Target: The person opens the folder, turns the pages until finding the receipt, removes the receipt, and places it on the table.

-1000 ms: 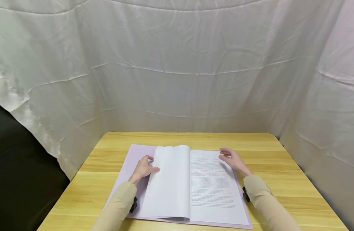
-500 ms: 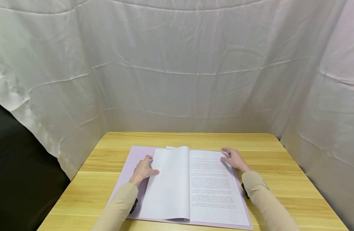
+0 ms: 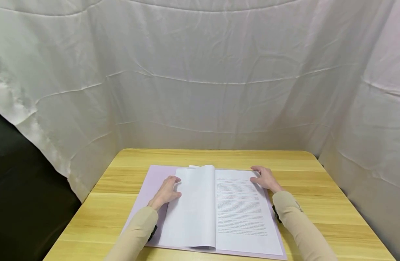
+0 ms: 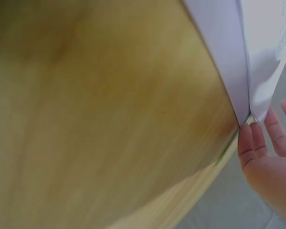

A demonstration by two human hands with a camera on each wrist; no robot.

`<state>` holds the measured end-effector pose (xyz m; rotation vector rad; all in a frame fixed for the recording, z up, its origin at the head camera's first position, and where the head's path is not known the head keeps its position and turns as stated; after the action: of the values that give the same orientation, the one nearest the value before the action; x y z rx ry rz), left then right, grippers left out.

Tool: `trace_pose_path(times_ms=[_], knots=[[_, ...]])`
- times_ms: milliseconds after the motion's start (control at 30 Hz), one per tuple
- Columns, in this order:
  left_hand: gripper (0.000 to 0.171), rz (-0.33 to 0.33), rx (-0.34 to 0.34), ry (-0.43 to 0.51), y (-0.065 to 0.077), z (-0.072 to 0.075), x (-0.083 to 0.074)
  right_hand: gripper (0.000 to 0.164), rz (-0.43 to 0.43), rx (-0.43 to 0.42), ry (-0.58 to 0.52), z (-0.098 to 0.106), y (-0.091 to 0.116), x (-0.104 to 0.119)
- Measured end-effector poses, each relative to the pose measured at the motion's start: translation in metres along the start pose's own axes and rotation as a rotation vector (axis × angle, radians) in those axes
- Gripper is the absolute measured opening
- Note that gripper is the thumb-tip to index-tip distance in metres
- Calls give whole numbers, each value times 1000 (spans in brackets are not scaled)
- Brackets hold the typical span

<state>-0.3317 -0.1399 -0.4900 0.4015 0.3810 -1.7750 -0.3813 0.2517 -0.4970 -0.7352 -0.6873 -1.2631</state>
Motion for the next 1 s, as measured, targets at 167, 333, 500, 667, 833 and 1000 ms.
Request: trace_pose_path(times_ms=[167, 333, 500, 667, 833, 1000], knots=[[46, -89, 55, -2, 1, -5, -7, 54, -22, -22, 5, 1, -1, -1], [44, -115, 112, -16, 1, -9, -10, 54, -36, -61, 5, 3, -2, 1], [46, -133, 153, -31, 2, -12, -12, 56, -84, -80, -39, 4, -2, -1], [48, -174, 169, -51, 1, -13, -13, 61, -134, -93, -95, 7, 2, 0], [48, -185, 175, -52, 2, -12, -13, 58, -138, -88, -151, 8, 6, 2], [48, -189, 173, -62, 2, -12, -12, 63, -205, -70, -233, 8, 11, -1]])
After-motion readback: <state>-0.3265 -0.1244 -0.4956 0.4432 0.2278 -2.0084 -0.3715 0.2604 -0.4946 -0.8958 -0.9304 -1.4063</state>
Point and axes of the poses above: each hand's wrist, its own y-axis away from the middle knuckle, its own z-axis out of the back of the hand, x = y × z, the point moved 7 cm from there along -y, towards the middle knuckle, and after that the axes turned 13 degrees about -y, right-handed, at the moved point
